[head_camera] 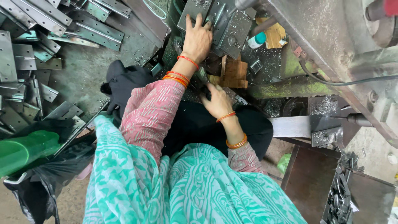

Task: The person repeatedly places metal hinge components into a press machine, activates the press with a lever, and removes the processed pieces. The person handles the components one at a time, positioning them in the machine and then discarding them into a pile.

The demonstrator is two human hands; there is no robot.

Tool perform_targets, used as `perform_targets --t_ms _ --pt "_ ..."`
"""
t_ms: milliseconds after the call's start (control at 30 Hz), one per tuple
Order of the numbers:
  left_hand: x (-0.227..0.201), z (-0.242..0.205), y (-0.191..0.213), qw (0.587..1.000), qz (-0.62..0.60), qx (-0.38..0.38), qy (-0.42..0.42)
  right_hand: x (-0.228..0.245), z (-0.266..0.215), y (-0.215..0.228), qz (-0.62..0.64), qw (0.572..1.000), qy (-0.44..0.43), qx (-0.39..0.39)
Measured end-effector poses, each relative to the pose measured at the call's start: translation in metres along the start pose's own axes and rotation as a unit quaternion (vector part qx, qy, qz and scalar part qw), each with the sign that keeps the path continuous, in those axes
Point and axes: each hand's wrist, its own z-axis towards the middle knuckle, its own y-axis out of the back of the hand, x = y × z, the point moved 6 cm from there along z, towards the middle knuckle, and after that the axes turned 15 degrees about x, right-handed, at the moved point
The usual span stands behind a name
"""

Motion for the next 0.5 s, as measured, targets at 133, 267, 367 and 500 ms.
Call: perform_targets --t_ms 133,267,367,500 --pt "-0.001 0.009 -0.008 1.0 0.003 0.024 0.004 -0.002 -0.01 -0.048 0.004 0.999 -0.042 -0.034" --pt "0.003 0.008 -0.003 0.999 0.017 -0.039 -0.002 -0.004 -0.013 -0.083 0.053 0.994 -0.008 -0.097" --pt "-0.004 -0.004 -0.008 0.999 0.002 -0.049 -0.011 -0.008 -0.017 -0.086 0.079 0.995 -0.016 -0.055" --pt "-0.001 0.004 -0.011 0.999 0.002 -0.037 0.006 -0.012 -0.008 -0.047 0.033 0.998 -0.044 0.013"
